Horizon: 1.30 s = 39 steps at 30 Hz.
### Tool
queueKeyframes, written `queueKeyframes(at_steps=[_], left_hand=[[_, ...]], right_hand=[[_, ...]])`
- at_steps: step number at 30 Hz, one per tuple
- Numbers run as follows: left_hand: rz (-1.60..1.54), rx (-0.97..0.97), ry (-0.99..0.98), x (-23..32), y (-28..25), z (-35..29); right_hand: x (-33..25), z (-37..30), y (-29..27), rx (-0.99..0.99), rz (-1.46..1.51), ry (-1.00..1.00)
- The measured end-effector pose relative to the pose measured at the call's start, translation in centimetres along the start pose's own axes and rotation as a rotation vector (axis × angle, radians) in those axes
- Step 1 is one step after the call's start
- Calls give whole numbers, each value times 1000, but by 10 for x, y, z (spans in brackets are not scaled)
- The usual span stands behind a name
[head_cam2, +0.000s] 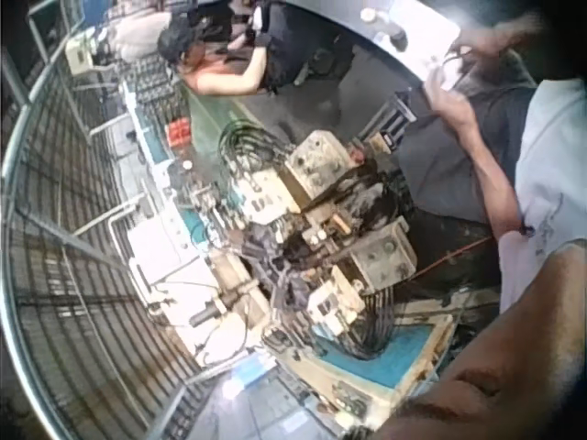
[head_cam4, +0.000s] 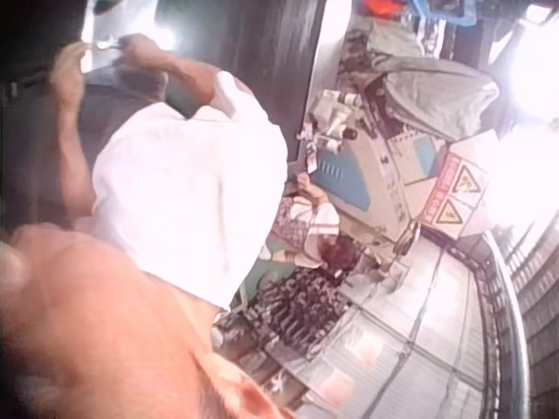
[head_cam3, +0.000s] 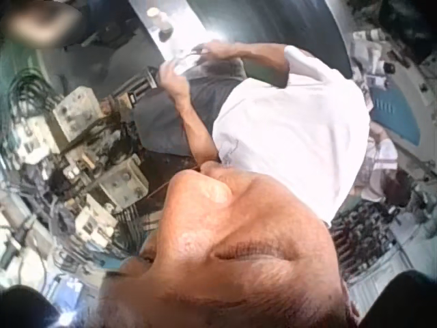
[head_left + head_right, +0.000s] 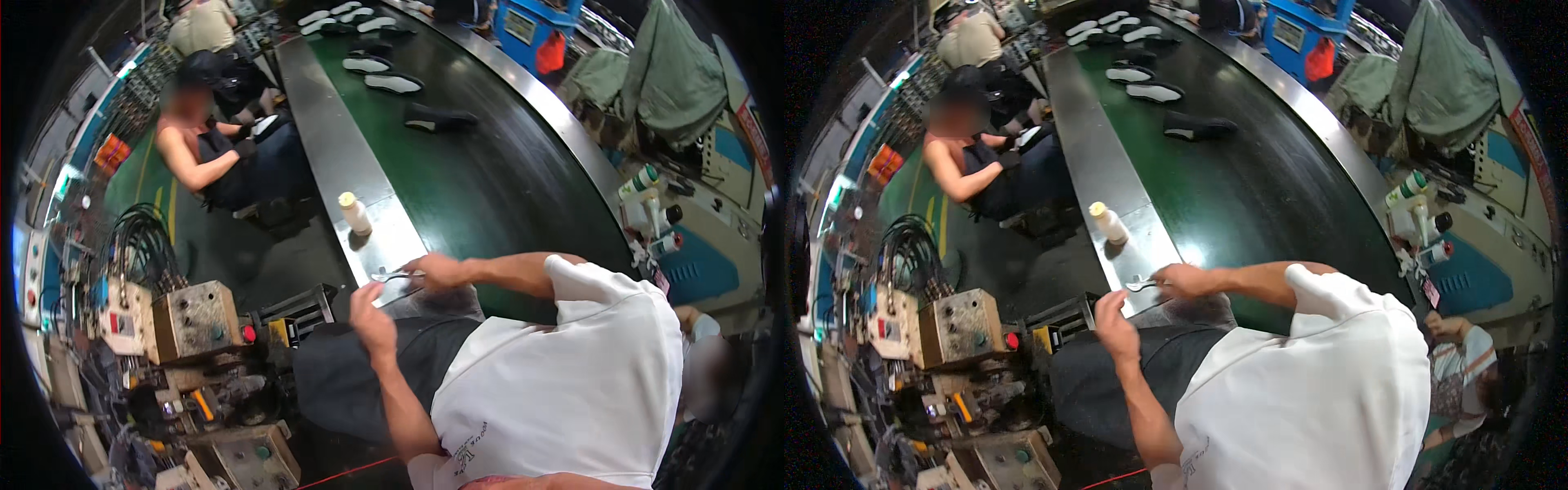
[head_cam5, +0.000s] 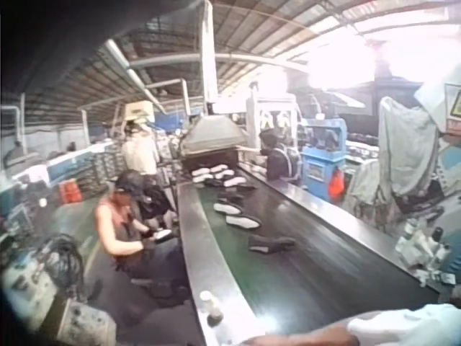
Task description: Placing shoe uppers onto a lasting machine and operating the machine to shape the shoe.
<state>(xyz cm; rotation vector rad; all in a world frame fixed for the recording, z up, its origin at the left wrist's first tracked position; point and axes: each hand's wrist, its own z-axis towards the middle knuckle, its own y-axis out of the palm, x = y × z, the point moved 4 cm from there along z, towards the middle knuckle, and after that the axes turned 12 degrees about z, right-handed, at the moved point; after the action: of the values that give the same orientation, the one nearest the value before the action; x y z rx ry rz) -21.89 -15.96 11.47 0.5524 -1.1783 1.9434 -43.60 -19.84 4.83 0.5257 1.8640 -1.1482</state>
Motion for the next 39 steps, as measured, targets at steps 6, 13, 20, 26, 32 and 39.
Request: queueKeyframes(at_steps=[6,13,20,26,32,39], left_hand=[[-151,-376,-3,12,79,-13],[117,-277,-228,-62,26,-22],[33,-91,-490,-87,13,-49],[126,-195,-517,-87,12,-47],[101,-160,-521,-92,18,-45],[29,-156,-469,-99,35,-33]], right_hand=[[221,-67,-207,732,-310,193],[305,19,-378,902,-237,623],[313,104,-450,786,-415,662],[300,125,-363,703,-341,819],[299,71,-314,831,-40,558],[248,-76,-193,748,645,562]])
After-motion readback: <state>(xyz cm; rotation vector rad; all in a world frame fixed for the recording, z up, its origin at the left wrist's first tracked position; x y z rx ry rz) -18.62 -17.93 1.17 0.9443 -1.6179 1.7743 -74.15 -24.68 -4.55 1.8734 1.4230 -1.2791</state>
